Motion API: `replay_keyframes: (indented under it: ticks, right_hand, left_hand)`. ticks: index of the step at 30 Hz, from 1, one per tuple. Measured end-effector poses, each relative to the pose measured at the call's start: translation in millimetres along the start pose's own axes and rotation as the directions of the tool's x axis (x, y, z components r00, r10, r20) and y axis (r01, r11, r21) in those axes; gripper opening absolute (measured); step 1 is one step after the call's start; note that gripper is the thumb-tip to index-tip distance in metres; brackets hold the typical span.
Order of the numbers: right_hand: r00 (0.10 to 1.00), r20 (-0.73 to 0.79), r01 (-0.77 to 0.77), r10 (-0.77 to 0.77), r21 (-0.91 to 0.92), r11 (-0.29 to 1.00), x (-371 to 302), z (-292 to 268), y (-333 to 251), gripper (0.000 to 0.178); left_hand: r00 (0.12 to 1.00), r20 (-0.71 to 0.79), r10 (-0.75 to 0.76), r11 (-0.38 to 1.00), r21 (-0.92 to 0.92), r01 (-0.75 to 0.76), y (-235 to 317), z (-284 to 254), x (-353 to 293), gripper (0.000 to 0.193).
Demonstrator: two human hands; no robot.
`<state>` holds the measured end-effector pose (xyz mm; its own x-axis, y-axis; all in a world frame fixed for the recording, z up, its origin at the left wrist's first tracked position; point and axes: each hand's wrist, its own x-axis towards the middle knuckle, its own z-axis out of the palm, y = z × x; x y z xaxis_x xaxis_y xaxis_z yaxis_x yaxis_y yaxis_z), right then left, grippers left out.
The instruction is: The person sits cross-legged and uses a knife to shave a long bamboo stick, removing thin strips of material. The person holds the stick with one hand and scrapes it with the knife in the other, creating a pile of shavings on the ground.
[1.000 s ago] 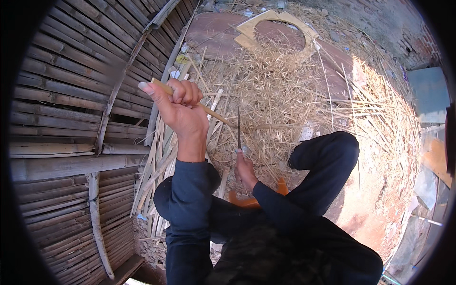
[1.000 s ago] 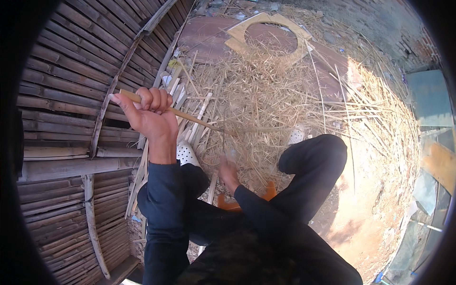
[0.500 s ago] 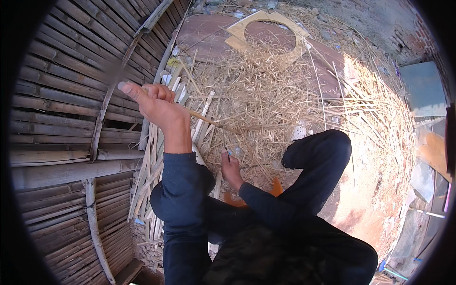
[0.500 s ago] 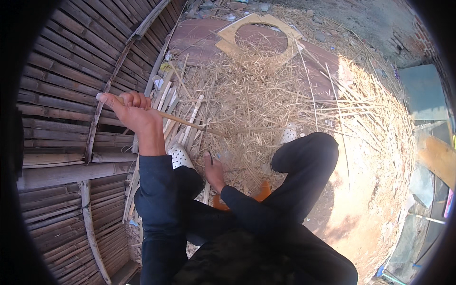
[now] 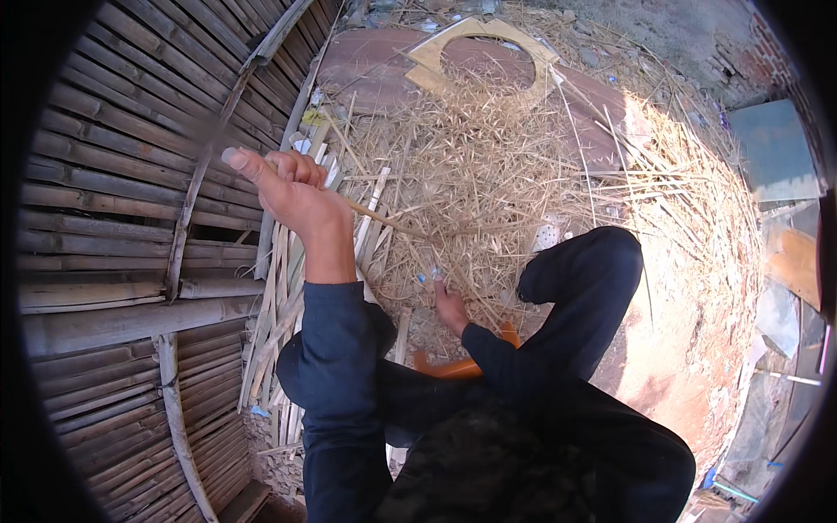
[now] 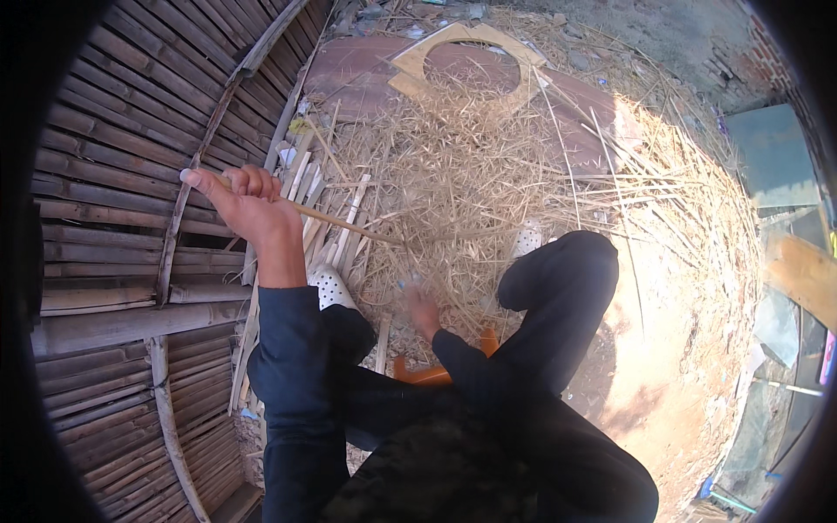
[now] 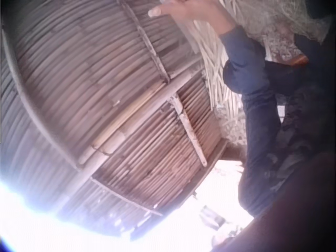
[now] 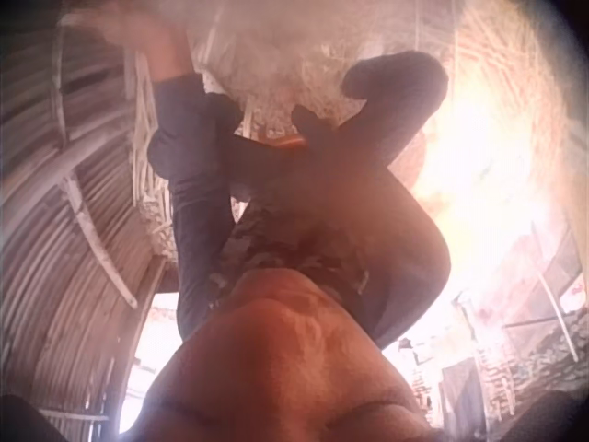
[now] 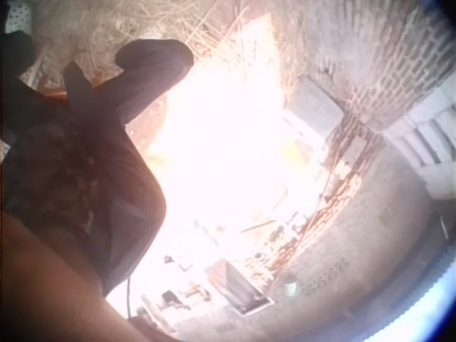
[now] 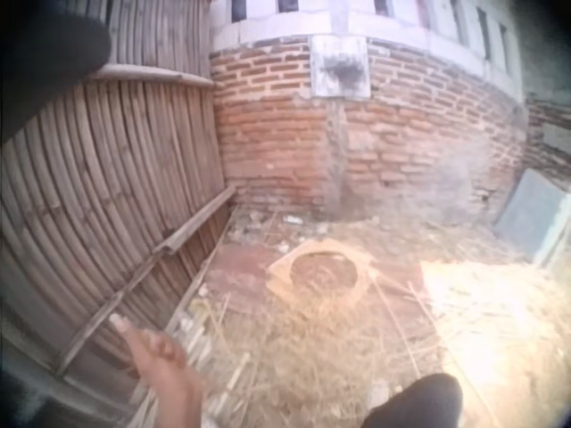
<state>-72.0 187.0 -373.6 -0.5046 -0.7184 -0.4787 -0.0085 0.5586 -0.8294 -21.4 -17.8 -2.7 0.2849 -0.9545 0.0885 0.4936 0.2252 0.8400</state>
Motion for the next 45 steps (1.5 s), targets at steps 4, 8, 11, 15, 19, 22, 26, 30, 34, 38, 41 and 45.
replay_keyframes:
  ticks: [4,8,11,15,19,22,26,30,34,38,41,45]
  right_hand:
    - [0.932,0.212,0.272,-0.296,0.133,0.953,-45,12,-95,0.060]
    - [0.953,0.002,0.297,-0.302,0.175,0.939,-21,24,-61,0.056]
    - [0.871,0.115,-0.491,0.477,0.184,0.852,11,-6,19,0.054]
    - [0.909,0.261,-0.400,0.326,0.319,0.859,-12,-14,-40,0.054]
    - [0.900,0.282,0.169,-0.331,0.476,0.863,-30,9,-105,0.053]
    - [0.905,0.056,0.398,-0.422,0.237,0.886,1,21,-49,0.052]
    - [0.973,0.123,-0.205,0.194,0.086,0.975,18,-39,37,0.054]
    - [0.974,0.085,-0.223,0.212,0.158,0.962,1,-13,-16,0.051]
    - [0.936,0.112,0.307,-0.332,0.197,0.931,-19,-7,-68,0.050]
    - [0.965,0.135,0.220,-0.225,0.051,0.974,-8,-32,-47,0.051]
    - [0.943,0.156,-0.296,0.294,-0.011,0.955,-9,-51,-41,0.052]
    - [0.888,0.230,-0.424,0.397,0.077,0.902,-21,-45,-66,0.054]
  left_hand:
    - [1.000,-0.025,0.005,1.000,0.024,-0.004,2,-8,-2,0.068]
    - [0.999,-0.048,0.010,1.000,0.014,-0.009,-1,1,1,0.067]
    - [0.999,-0.039,0.016,1.000,-0.022,-0.017,-1,7,0,0.067]
    - [0.999,0.026,-0.045,0.996,-0.071,0.046,-4,2,4,0.067]
    - [0.933,0.335,-0.135,0.972,-0.137,0.190,-1,-9,17,0.064]
    - [0.866,0.470,-0.167,0.962,-0.115,0.248,-1,-1,10,0.066]
    - [0.830,0.529,-0.175,0.955,-0.115,0.274,2,-5,9,0.066]
    - [0.808,0.556,-0.195,0.954,-0.085,0.289,-1,-12,-2,0.065]
    - [0.812,0.561,-0.162,0.967,-0.075,0.245,-1,-9,-1,0.063]
    - [0.796,0.586,-0.148,0.968,-0.078,0.237,-1,-5,-5,0.062]
    - [0.810,0.571,-0.131,0.974,-0.078,0.212,1,-15,-7,0.062]
    - [0.816,0.561,-0.139,0.970,-0.088,0.226,6,-17,-5,0.063]
